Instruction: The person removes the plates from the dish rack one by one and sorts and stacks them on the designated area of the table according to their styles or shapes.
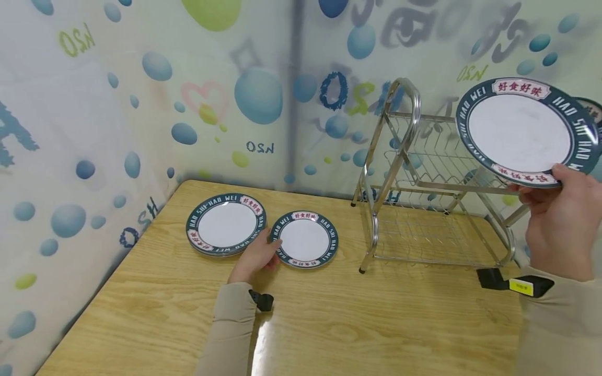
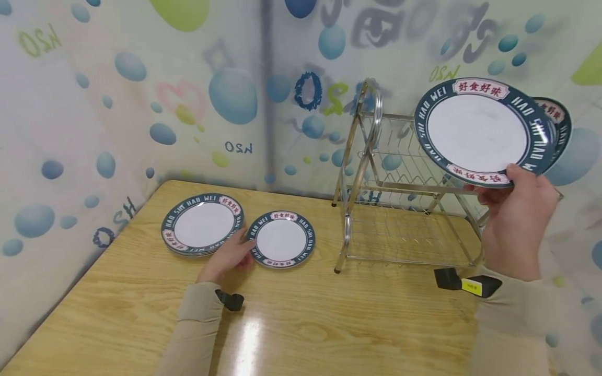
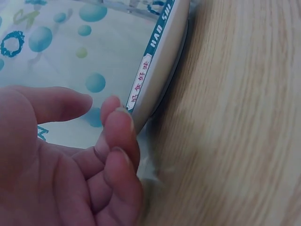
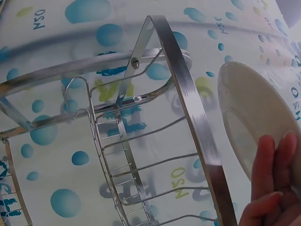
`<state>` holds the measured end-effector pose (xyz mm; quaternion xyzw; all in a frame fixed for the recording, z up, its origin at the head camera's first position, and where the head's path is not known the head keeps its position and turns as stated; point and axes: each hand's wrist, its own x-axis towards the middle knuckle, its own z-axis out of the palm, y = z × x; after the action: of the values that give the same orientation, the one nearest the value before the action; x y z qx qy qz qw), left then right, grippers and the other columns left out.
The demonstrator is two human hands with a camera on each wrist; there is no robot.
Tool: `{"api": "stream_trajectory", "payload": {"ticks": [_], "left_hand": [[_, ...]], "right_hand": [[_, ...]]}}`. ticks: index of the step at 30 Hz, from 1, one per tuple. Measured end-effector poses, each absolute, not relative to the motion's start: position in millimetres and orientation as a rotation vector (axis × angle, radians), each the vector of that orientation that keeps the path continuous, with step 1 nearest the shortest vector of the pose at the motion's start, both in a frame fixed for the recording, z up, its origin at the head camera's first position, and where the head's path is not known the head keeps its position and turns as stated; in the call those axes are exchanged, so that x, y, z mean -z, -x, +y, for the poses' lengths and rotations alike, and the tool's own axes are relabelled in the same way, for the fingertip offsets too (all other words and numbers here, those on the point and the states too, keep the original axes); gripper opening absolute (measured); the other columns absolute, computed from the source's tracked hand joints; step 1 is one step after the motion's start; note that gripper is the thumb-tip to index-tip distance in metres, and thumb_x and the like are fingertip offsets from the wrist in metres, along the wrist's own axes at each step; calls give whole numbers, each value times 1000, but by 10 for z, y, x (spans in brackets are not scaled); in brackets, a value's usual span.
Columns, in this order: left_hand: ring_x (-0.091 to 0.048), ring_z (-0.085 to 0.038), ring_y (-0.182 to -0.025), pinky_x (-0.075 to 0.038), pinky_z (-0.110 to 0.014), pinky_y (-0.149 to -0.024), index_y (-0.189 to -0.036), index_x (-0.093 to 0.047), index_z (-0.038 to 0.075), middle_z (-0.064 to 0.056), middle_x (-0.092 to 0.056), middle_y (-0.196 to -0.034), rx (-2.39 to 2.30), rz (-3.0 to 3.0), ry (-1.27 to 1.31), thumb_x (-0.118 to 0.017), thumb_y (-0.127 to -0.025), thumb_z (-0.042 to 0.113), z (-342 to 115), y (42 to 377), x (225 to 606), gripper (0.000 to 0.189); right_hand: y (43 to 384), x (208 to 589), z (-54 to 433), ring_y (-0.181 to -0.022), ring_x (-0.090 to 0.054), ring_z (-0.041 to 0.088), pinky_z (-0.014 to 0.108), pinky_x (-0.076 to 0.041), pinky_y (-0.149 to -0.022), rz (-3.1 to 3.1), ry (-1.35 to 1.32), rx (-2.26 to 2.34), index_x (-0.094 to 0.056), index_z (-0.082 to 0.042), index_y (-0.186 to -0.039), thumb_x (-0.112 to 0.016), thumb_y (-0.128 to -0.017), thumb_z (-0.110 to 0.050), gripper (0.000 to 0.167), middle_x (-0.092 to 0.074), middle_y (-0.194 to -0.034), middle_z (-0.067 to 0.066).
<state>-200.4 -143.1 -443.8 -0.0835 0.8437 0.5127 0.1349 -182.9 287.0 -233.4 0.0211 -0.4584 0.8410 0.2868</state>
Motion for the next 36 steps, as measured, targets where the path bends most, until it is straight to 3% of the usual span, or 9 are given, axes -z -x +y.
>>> {"api": "stream_trajectory", "payload": {"ticks": [6, 13, 22, 28, 36], "left_hand": [[-55, -23, -54, -42, -30, -57, -142, -16, 10, -8, -56, -64, -1459, 2500, 196, -42, -94, 35, -1411, 2000, 4397, 60], [-56, -27, -57, -44, -32, -56, -140, -22, 8, -9, -57, -67, -1510, 2533, 133, -42, -94, 34, -1394, 2009, 4297, 57], [-55, -39, -63, -44, -34, -63, -139, -28, 22, -13, -59, -73, -1618, 2514, 100, -44, -91, 43, -1355, 1943, 4013, 54], [-55, -35, -60, -47, -37, -63, -134, -33, 30, -12, -60, -74, -1726, 2459, 33, -46, -89, 45, -1322, 1903, 3897, 49], [-55, -29, -57, -46, -39, -64, -131, -37, 30, -9, -60, -72, -1743, 2483, -31, -46, -91, 41, -1288, 1858, 3835, 43]], "right_hand": [[1789, 2337, 2769, -49, -55, 30, 30, -48, -48, -1139, -126, -2307, -47, 1, -121, -52, -88, -7, 34, -60, -98, 23], [1740, 2396, 2654, -49, -57, 29, 29, -47, -44, -1161, -135, -2331, -46, 4, -120, -56, -86, -8, 38, -62, -96, 24], [1646, 2478, 2492, -48, -53, 29, 30, -47, -45, -1128, -207, -2359, -45, 6, -122, -56, -87, -8, 39, -59, -98, 27], [1526, 2531, 2365, -47, -50, 29, 30, -46, -44, -1070, -250, -2366, -43, 8, -123, -54, -88, -6, 40, -57, -99, 30], [1454, 2601, 2173, -53, -60, 32, 31, -48, -45, -1039, -292, -2356, -42, 11, -122, -57, -86, -6, 42, -57, -99, 32]]}}
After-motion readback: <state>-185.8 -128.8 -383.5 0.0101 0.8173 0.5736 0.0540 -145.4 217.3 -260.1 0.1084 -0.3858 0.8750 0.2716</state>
